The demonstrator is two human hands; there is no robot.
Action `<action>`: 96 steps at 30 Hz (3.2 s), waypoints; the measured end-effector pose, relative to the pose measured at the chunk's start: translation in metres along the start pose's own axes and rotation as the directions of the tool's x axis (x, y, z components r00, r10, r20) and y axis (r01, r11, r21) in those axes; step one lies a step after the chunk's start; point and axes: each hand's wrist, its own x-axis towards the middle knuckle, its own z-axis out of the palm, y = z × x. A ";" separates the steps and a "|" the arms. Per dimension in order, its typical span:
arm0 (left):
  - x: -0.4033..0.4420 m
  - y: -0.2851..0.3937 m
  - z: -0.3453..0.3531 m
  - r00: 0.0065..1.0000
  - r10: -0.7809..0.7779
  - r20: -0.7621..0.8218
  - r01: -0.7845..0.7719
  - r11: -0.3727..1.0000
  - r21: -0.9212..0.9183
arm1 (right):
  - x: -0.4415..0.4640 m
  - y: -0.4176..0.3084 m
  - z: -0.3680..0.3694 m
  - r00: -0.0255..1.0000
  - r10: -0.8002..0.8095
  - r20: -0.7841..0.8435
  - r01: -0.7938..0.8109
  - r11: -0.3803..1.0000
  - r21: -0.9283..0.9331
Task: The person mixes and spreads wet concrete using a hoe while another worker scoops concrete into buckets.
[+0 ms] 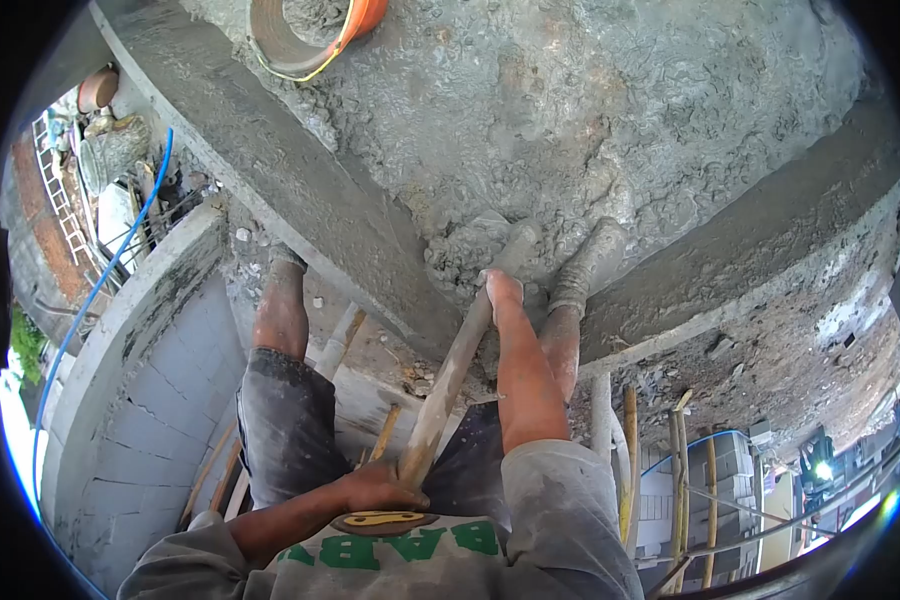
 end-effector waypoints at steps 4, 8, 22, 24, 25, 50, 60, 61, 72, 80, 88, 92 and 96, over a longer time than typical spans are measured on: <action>-0.015 -0.002 -0.022 0.993 0.105 0.046 -0.098 0.987 -0.129 | 0.014 -0.009 0.001 0.995 0.025 -0.095 -0.031 0.998 -0.063; -0.049 -0.002 -0.046 0.964 0.199 0.178 -0.119 0.916 -0.382 | -0.009 -0.026 -0.003 0.992 -0.052 -0.116 0.053 0.999 0.001; -0.154 -0.113 -0.194 0.487 0.663 -0.568 -0.315 0.740 0.594 | -0.287 -0.251 0.153 0.628 -0.702 -0.334 0.747 0.664 0.009; -0.113 -0.141 -0.248 0.275 0.653 -0.705 -0.139 0.753 0.643 | -0.290 -0.252 0.211 0.405 -0.856 -0.322 0.902 0.431 -0.010; -0.087 -0.149 -0.280 0.172 0.642 -0.747 -0.081 0.765 0.639 | -0.287 -0.253 0.239 0.389 -0.857 -0.337 0.901 0.431 -0.055; 0.071 0.011 -0.112 0.671 0.618 -0.410 -0.226 0.697 0.681 | -0.044 -0.250 0.017 0.838 -0.494 0.232 0.313 0.783 0.538; 0.097 -0.012 0.021 0.968 0.158 -0.197 -0.087 0.941 0.326 | -0.006 -0.097 -0.029 0.975 -0.107 0.196 0.039 0.946 0.323; 0.099 -0.022 0.035 0.970 0.185 -0.160 -0.136 0.951 0.277 | -0.015 -0.091 -0.030 0.977 -0.090 0.191 0.034 0.960 0.277; 0.055 -0.038 0.035 0.991 0.122 0.061 -0.128 0.985 0.114 | -0.040 -0.044 -0.044 1.000 -0.013 0.028 0.009 0.991 0.133; 0.011 -0.070 -0.016 0.947 0.241 0.212 -0.235 0.971 -0.053 | -0.076 0.003 -0.010 0.984 -0.087 -0.158 0.045 0.967 -0.251; -0.065 -0.046 -0.077 0.870 0.389 0.303 -0.206 0.845 -0.494 | -0.017 -0.019 -0.023 0.964 -0.228 -0.138 0.173 0.929 -0.328; -0.137 -0.049 -0.119 0.905 0.413 0.100 -0.402 0.909 -0.111 | -0.134 -0.101 0.027 0.932 -0.320 -0.171 0.317 0.947 -0.045; -0.183 -0.105 -0.161 0.735 0.635 -0.238 -0.461 0.726 0.511 | -0.231 -0.146 0.093 0.825 -0.500 -0.263 0.555 0.804 0.214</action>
